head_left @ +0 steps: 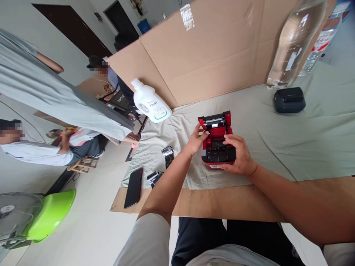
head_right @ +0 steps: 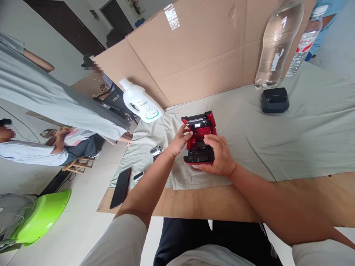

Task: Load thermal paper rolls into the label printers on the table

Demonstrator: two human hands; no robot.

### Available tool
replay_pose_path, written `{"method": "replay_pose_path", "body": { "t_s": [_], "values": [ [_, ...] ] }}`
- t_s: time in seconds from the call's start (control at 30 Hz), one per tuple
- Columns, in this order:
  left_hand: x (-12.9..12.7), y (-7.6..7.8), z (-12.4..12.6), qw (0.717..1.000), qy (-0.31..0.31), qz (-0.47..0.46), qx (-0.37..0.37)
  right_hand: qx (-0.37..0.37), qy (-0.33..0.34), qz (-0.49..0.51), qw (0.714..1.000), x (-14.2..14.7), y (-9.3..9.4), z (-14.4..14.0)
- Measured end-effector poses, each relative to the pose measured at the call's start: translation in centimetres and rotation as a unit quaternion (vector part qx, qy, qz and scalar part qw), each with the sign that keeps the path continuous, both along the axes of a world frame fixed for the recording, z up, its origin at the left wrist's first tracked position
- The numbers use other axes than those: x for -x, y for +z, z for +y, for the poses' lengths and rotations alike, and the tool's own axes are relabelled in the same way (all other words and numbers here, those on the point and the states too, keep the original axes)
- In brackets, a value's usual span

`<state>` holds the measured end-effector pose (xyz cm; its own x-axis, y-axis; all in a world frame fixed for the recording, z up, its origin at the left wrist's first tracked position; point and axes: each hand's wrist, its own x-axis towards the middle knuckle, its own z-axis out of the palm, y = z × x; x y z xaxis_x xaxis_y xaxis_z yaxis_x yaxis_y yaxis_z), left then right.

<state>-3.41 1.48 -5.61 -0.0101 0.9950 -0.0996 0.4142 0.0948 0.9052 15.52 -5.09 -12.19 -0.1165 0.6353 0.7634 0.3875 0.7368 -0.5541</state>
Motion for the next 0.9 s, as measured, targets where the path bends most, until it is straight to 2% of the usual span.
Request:
{"method": "replay_pose_path", "body": {
  "t_s": [0.07,0.1,0.13,0.2,0.27,0.33,0.4,0.5,0.57,0.6,0.67,0.77,0.83,0.9],
  "values": [
    [-0.6,0.7,-0.9,0.987,0.077,0.134,-0.052,0.023,0.003,0.001,1.000,0.1,-0.2,0.0],
    [-0.9,1.1,-1.4,0.977,0.074,0.184,-0.080,0.032,0.004,0.000,0.999,0.1,-0.3,0.0],
    [-1.2,1.5,-1.7,0.970,0.035,0.216,-0.105,0.029,0.006,0.001,1.000,0.1,-0.4,0.0],
    [-1.9,2.2,-2.0,0.956,-0.102,0.240,-0.134,-0.005,0.007,0.006,1.000,0.2,-0.4,0.0],
    [-2.7,2.7,-1.6,0.929,-0.221,0.270,-0.126,-0.043,0.005,0.013,0.999,0.2,-0.3,0.0],
    [-3.7,2.9,-0.7,0.897,-0.291,0.319,-0.098,-0.051,0.001,0.014,0.999,0.1,-0.2,0.0],
    [-4.6,2.9,0.2,0.867,-0.323,0.374,-0.068,-0.041,0.001,0.010,0.999,0.1,-0.2,0.0],
    [-5.4,2.8,0.7,0.828,-0.328,0.452,-0.039,-0.038,-0.002,0.003,0.999,0.0,-0.2,0.1],
    [-5.3,2.8,0.5,0.824,-0.319,0.466,-0.049,-0.069,-0.010,0.002,0.998,0.0,-0.1,0.2],
    [-5.0,2.8,0.3,0.835,-0.311,0.450,-0.064,-0.091,-0.015,0.004,0.996,0.0,-0.1,0.3],
    [-4.1,2.6,-0.2,0.877,-0.289,0.370,-0.104,-0.129,-0.024,0.007,0.991,0.1,0.0,0.4],
    [-2.1,2.2,-1.1,0.944,-0.264,0.135,-0.142,-0.142,-0.029,0.005,0.989,0.1,0.4,0.4],
    [-0.1,1.9,-1.7,0.958,-0.254,-0.041,-0.130,-0.139,-0.026,-0.002,0.990,0.0,0.5,0.3],
    [2.6,1.8,-2.3,0.956,-0.230,-0.160,-0.081,-0.137,-0.027,-0.005,0.990,-0.1,0.6,0.3]
  ]
}}
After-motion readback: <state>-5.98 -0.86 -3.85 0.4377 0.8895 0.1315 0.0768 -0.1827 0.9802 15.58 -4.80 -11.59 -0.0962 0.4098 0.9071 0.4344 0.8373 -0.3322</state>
